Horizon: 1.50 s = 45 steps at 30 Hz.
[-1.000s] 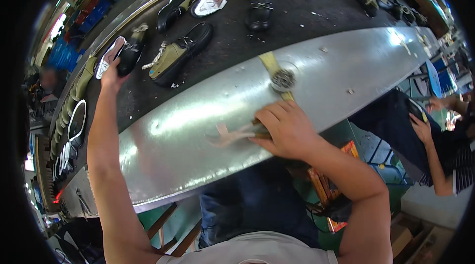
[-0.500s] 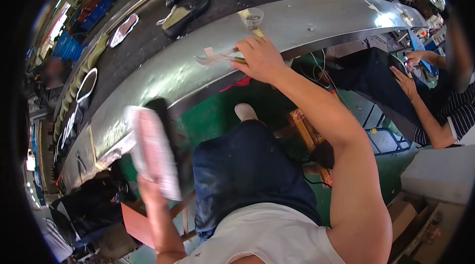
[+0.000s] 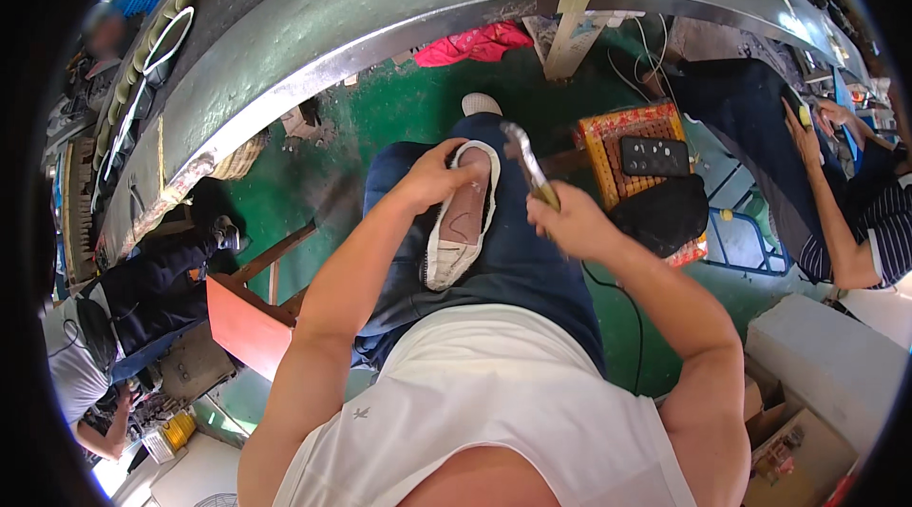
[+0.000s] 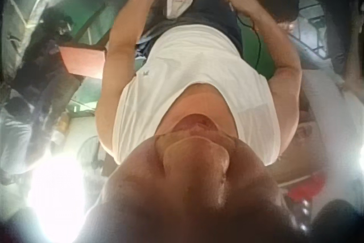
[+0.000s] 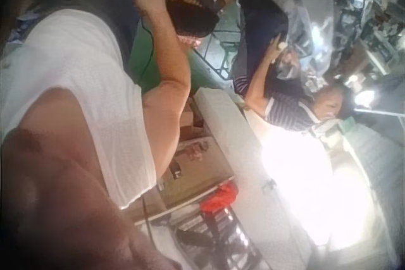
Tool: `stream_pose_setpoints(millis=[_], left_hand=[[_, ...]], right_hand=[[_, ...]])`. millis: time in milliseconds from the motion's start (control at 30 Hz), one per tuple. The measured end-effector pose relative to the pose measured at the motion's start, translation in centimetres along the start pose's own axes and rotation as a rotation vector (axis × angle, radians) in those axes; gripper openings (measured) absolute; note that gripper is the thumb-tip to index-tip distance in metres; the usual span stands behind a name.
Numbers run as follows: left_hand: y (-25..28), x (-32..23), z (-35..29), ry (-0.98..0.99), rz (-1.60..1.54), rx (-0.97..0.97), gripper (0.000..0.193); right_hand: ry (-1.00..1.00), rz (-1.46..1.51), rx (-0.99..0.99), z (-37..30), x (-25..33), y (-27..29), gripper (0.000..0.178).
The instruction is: Manually assembling and trimming shoe components using a hand tool at a manufacturing station.
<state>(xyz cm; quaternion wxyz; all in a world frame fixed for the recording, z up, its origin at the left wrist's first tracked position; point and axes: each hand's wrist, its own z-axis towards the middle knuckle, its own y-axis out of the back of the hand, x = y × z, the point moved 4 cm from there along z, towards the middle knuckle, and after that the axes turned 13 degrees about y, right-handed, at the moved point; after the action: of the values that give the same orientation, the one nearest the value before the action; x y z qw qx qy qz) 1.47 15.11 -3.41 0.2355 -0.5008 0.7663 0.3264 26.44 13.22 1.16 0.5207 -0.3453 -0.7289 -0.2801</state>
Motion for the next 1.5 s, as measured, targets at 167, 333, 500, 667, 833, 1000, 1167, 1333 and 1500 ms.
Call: stream_pose_setpoints(millis=[167, 333, 500, 667, 833, 1000, 1167, 1333, 1500], left_hand=[[1.7, -0.4, -5.0, -0.214, -0.622, 0.055, 0.067], [2.7, 1.2, -7.3, -0.353, -0.566, 0.012, 0.06], [3.4, 2.6, -7.2, -0.33, -0.527, -0.058, 0.056], [3.5, 3.9, -6.6, -0.403, -0.704, -0.069, 0.05], [3.7, 4.9, -6.1, -0.397, -0.879, -0.023, 0.056], [3.1, 1.0, -11.9, -0.538, -0.563, -0.174, 0.092], [-0.6, 0.6, -14.6, -0.935, 0.027, -0.295, 0.105], [-1.5, 1.6, -14.3, -0.945, 0.08, -0.266, 0.112], [-1.1, 0.3, -13.4, -0.973, 0.029, -0.158, 0.118]], right_hand=[[-0.062, -0.083, 0.187, -1.9, 5.2, -1.9, 0.028], [-0.053, 0.047, 0.449, -0.1, 4.6, -4.0, 0.037], [-0.137, 0.332, 0.381, 1.8, 4.8, -6.0, 0.026], [0.308, -0.587, 0.318, 3.8, 5.1, -6.0, 0.021], [0.433, -0.482, 0.279, 4.1, 5.1, -6.3, 0.026], [0.391, -0.4, 0.397, -0.1, 6.3, -2.7, 0.038], [0.62, -0.222, 0.067, 1.1, 7.0, -5.0, 0.038], [0.504, -0.008, 0.227, 0.9, 6.7, -6.2, 0.052], [0.475, -0.315, 0.301, 1.5, 9.2, -5.4, 0.086]])
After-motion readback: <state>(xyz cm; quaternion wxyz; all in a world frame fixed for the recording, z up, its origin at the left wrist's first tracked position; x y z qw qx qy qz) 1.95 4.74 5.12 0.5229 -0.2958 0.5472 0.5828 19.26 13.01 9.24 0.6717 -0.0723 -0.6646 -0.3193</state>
